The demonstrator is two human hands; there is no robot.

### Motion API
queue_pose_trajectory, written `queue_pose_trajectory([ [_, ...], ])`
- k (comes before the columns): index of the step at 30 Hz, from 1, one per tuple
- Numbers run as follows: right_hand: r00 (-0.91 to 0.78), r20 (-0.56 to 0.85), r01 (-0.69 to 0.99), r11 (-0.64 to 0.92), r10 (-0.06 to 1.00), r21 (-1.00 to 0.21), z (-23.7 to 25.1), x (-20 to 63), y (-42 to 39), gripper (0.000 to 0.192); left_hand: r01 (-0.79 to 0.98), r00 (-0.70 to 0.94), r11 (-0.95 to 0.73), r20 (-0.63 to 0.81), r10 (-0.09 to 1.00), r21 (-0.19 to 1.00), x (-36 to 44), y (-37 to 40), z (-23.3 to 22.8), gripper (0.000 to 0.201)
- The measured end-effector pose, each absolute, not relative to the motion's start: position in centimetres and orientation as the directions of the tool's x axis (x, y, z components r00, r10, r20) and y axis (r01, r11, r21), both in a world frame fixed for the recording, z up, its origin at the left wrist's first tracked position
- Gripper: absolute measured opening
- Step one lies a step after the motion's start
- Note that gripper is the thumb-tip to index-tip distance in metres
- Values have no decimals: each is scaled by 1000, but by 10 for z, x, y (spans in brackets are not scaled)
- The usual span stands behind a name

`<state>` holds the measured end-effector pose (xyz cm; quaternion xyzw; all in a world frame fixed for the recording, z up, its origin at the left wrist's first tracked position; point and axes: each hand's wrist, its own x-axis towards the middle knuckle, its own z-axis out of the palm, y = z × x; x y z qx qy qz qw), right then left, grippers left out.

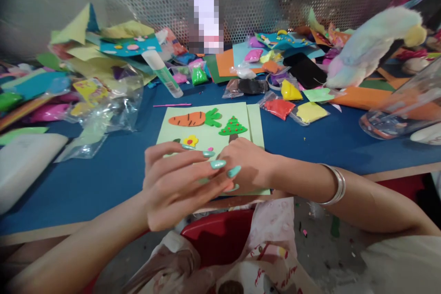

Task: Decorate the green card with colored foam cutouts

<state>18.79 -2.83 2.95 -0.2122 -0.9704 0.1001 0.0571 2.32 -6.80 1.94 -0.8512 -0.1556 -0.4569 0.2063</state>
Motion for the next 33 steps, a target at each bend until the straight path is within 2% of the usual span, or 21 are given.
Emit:
queue_pose_trajectory([
  [2,-909,25,394,876,417,-279,29,188,-27,26,451,550,-847,835,15,-282,25,-68,19,6],
  [3,-915,14,378,871,402,-313,29,187,-26,26,459,562,-834,827,5,-306,25,-67,18,12],
  [5,-909,20,387,860,416,-334,27,188,-24,26,480,598,-803,801,5,-353,25,-67,16,16],
  [8,-881,10,439,827,472,-350,26,188,-24,25,506,648,-754,761,13,-418,25,-66,14,9],
  [11,-861,7,468,797,509,-382,28,187,-26,26,538,655,-709,756,12,-456,24,-66,12,17],
  [20,-873,52,444,834,485,-327,16,189,-23,26,525,666,-739,745,46,-423,21,-65,13,23],
  [26,-861,67,445,811,504,-381,18,190,-23,23,528,670,-795,722,173,-299,19,-67,6,27],
  [31,-868,9,451,795,497,-406,18,189,-19,26,557,687,-703,721,90,-443,20,-64,8,30],
  [33,-874,53,428,816,483,-388,15,190,-18,24,565,677,-707,728,104,-425,21,-64,10,31],
])
